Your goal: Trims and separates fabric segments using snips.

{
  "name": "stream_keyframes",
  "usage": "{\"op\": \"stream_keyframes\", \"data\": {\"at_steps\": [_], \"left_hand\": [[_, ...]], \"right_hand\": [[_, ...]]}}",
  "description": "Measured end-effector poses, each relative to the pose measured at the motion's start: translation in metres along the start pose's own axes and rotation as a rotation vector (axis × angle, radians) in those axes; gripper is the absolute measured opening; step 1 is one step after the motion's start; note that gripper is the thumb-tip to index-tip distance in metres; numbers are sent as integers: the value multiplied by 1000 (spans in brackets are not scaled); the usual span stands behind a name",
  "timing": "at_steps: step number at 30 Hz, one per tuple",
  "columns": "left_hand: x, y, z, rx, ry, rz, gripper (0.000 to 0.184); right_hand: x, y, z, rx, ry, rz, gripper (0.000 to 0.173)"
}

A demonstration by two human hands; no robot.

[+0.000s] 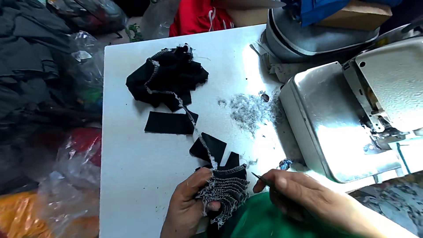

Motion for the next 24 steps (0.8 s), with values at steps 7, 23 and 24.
{"op": "stream_keyframes", "data": {"at_steps": [7, 23, 24], "left_hand": [[2, -1, 2, -32, -20, 28, 31], [3, 1, 2, 42, 47, 25, 32], [1, -1, 4, 46, 49, 30, 32]], "right_hand": [[10, -9, -4, 193, 73, -159, 44], [20, 7, 27, 265, -464, 123, 33], [18, 8, 32, 263, -535, 135, 34]]}}
Point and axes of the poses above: each hand's wrist, its own x-axis towards the middle knuckle, its own z-axis out of the back of the hand, y = z × x, the point moved 6 cm from there along x, towards the middle knuckle, and after that the axes turned 4 degrees about y, right-handed, at the moved point
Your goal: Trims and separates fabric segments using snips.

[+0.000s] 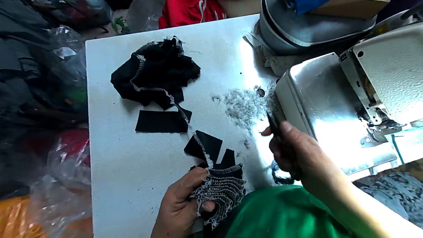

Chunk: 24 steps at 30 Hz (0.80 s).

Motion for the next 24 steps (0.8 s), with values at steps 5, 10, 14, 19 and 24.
{"op": "stream_keyframes", "data": {"at_steps": [5, 10, 14, 19, 24], "left_hand": [[-15, -21, 8, 49, 62, 66, 32], [-30, -33, 13, 198, 155, 34, 30], [-38, -26, 10, 230, 159, 26, 30], [-44, -19, 6, 203, 116, 19, 30], [-45, -9, -1, 253, 7, -21, 26]], "right_hand": [[5, -1, -1, -233, 57, 1, 40], [13, -33, -25, -406, 471, -344, 41], [28, -71, -28, -271, 551, -534, 38], [53, -39, -7, -368, 22, -62, 34], [24, -3, -24, -499, 177, 220, 34]]}}
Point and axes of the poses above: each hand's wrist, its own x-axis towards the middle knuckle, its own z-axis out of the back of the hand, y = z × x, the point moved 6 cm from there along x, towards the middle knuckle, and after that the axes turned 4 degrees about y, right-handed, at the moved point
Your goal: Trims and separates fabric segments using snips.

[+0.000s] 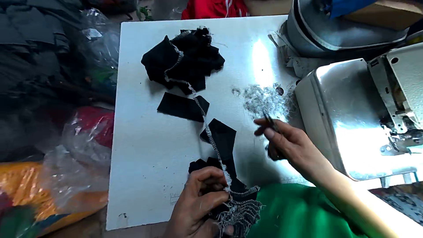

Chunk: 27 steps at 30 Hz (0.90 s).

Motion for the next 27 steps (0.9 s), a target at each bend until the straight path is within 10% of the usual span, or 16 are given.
{"op": "stream_keyframes", "data": {"at_steps": [5, 11, 27], "left_hand": [[0, -4, -10, 2, -18, -48, 20], [1, -5, -16, -19, 69, -118, 22], [6, -5, -22, -32, 153, -153, 24]], "right_hand": [[-22, 22, -17, -281, 442, 200, 46], [-26, 13, -22, -247, 763, 38, 62], [-17, 17, -37, -93, 850, 108, 41]]}}
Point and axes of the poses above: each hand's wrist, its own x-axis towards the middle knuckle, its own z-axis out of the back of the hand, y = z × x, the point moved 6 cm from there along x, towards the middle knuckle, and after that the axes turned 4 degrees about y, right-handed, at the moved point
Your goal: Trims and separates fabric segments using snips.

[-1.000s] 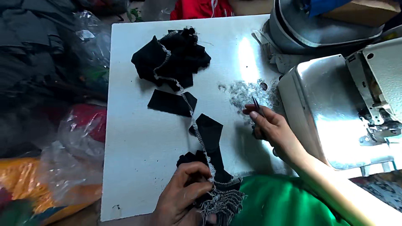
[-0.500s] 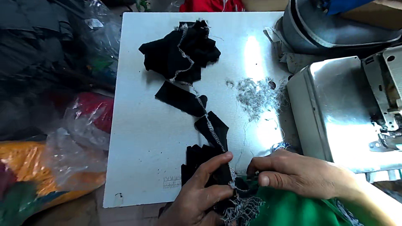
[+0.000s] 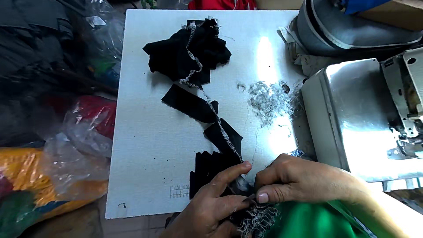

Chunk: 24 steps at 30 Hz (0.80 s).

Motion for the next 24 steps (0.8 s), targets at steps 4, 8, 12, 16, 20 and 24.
{"op": "stream_keyframes", "data": {"at_steps": [4, 8, 12, 16, 20, 24], "left_hand": [[-1, 1, -1, -2, 9, -6, 24], [0, 0, -2, 4, 11, 6, 24], [3, -2, -2, 28, 28, 6, 23], [0, -1, -1, -7, 28, -6, 25], [-11, -2, 18, -77, -71, 71, 29], [-13, -9, 42, -205, -168, 46, 30]], "right_hand": [[-5, 4, 10, 1, -159, 23, 40], [-1, 11, 31, -110, -552, -133, 34], [31, 7, 26, -273, -404, -408, 39], [40, 4, 27, -388, -307, -420, 12], [24, 11, 35, -235, -425, -243, 4], [9, 7, 30, -3, -429, -198, 8]]}}
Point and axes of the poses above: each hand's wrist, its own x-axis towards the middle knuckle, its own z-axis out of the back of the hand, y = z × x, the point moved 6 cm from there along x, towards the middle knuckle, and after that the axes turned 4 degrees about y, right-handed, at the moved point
